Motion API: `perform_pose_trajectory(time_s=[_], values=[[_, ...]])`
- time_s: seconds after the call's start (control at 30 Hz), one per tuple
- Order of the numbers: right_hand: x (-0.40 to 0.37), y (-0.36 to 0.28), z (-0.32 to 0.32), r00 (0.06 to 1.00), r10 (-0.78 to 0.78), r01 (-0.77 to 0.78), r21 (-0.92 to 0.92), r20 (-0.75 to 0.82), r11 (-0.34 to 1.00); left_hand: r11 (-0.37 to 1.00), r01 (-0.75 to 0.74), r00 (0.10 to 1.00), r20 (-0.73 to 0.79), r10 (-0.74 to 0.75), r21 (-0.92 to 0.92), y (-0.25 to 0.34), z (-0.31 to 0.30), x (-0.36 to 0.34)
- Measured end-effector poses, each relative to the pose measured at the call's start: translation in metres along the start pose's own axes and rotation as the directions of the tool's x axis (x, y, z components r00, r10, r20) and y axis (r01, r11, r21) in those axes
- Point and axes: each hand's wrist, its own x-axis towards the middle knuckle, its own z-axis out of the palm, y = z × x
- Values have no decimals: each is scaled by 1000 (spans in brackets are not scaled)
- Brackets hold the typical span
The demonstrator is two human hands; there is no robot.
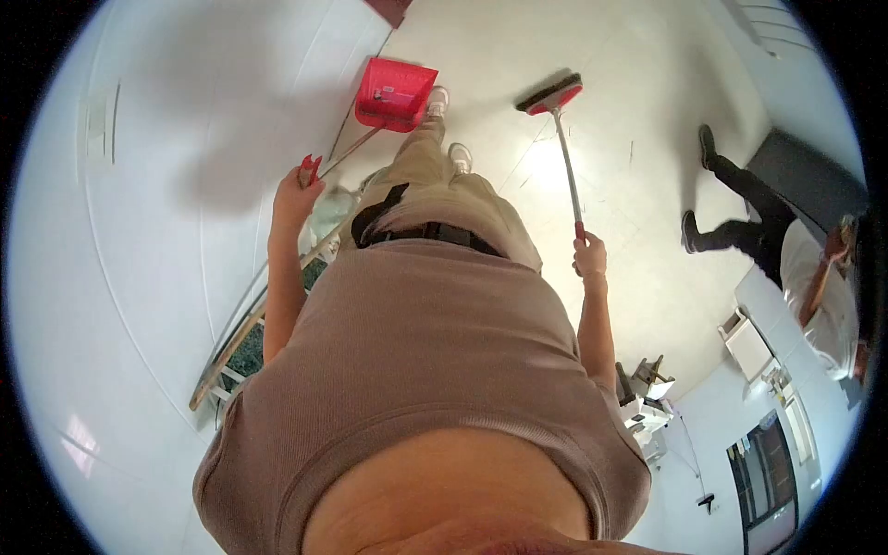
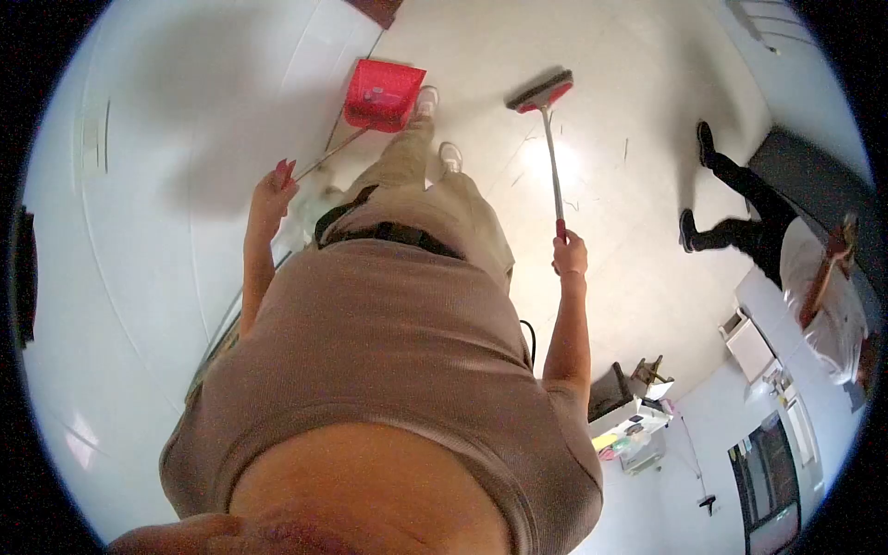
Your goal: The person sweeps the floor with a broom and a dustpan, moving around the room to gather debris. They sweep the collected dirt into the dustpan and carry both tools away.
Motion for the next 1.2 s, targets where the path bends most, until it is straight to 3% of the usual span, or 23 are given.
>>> perform_pose_trajectory(time_s=[0.1, 0.2, 0.23, 0.27, 0.33, 0.47, 0.5, 0.57, 0.6, 0.67, 0.7, 0.87, 0.9, 0.97, 1.0, 1.07, 1.2], values=[[-12, -37, 5, 1000, -14, 13, 25, 26, 1000, 997, -72, 997, -4, 72, -15, -9, 3, 37], [11, -87, 25, 989, -128, 135, -110, 68, 985, 988, -64, 998, 4, 64, 142, 0, -10, 55], [17, -116, 35, 972, -215, 228, -152, 97, 962, 995, 7, 1000, 21, -10, 101, 2, -16, 54], [24, -145, 38, 975, -145, 176, -190, 166, 966, 995, 81, 996, 42, -84, 64, 6, -22, 55], [66, -173, 66, 939, -279, 317, -187, 204, 930, 990, 123, 990, 62, -128, 72, 11, -32, 59], [93, -253, 108, 910, -209, 205, 48, 357, 978, 976, 211, 969, 117, -217, 60, 27, -43, 69], [115, -250, 129, 896, -233, 238, 34, 378, 971, 973, 220, 966, 120, -227, 69, 32, -44, 73], [105, -267, 136, 930, -159, 224, -167, 333, 960, 965, 250, 950, 170, -261, 83, 29, -46, 78], [107, -258, 140, 929, -151, 216, -165, 337, 962, 963, 254, 948, 173, -267, 92, 24, -47, 81], [120, -223, 142, 967, -171, 231, -363, 190, 903, 972, 230, 959, 156, -236, 54, 8, -41, 94], [120, -208, 133, 972, -159, 212, -351, 172, 912, 972, 228, 959, 160, -233, 54, 1, -40, 103], [103, -131, 71, 993, -119, 119, -394, 26, 911, 931, 151, 945, 227, -234, 331, -17, -35, 138], [79, -146, 49, 998, 3, 14, -315, 55, 949, 932, 142, 945, 235, -228, 334, -10, -35, 139], [65, -137, 30, 995, 102, -97, -247, 5, 964, 918, 213, 921, 246, -303, 335, 13, -35, 147], [64, -119, 28, 999, 41, -50, -286, -35, 957, 918, 206, 921, 250, -299, 339, -1, -32, 154], [61, -99, 24, 997, -17, -8, -320, -76, 947, 979, 85, 977, 178, -119, 187, -43, -20, 173], [45, -103, 9, 996, -73, 53, -310, -53, 949, 966, 135, 960, 214, -183, 222, 1, -22, 165]])
